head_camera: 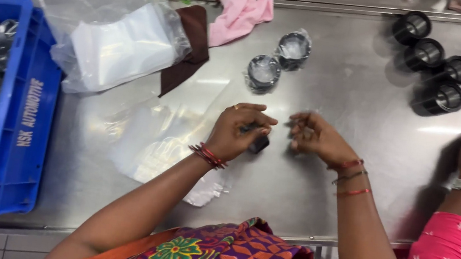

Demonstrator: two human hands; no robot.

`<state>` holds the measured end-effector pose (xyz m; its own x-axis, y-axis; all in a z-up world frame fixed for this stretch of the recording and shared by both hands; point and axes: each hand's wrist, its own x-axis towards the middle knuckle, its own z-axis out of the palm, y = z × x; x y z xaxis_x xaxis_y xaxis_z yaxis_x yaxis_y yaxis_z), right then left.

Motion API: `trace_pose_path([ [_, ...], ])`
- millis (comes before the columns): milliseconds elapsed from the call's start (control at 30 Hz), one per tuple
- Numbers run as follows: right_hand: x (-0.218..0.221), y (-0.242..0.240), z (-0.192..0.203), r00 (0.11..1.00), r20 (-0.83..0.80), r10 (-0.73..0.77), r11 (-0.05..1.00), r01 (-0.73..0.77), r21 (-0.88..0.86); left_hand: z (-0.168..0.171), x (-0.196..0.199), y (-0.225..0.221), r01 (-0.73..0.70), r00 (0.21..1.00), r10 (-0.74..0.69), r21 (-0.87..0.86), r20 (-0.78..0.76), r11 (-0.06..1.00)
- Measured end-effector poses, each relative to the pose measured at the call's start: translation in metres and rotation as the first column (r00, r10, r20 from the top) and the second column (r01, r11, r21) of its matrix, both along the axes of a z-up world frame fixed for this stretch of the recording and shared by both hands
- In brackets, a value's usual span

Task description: The person wraps individual metal rings in plastic film and places them into a blue storage bin.

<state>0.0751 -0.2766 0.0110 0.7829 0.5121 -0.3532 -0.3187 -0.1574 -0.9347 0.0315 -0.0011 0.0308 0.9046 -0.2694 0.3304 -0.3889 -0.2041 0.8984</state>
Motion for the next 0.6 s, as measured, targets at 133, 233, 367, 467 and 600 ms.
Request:
trace_pose_path([
  [133,-0.023,0.026,-0.031,0.994,0.092,0.061,0.998,-0.063,0.012,-0.008,0.006,-0.001,-0.057,0.995,0.063,-0.076,0.073,0.995],
  [233,-0.035,0.038,-0.043,0.990,0.130,-0.049,0.996,0.039,0.083,-0.010,0.000,-0.005,-0.136,0.967,0.070,-0.263,-0.245,0.955],
  [367,-0.038,0.036,-0.034,0.979,0.079,-0.186,0.947,0.157,0.282,0.018,0.008,-0.002,-0.195,0.980,0.195,0.006,0.048,0.981],
  [467,-0.035,0.036,-0.035,0.975,0.060,-0.215,0.933,0.187,0.307,0.035,0.013,-0.004,-0.175,0.975,0.169,0.030,0.142,0.984],
  [600,-0.026,0.044,-0.030,0.886,0.447,-0.122,0.993,0.112,0.048,0.061,0.013,-0.003,-0.049,0.978,0.075,-0.134,0.196,0.990],
])
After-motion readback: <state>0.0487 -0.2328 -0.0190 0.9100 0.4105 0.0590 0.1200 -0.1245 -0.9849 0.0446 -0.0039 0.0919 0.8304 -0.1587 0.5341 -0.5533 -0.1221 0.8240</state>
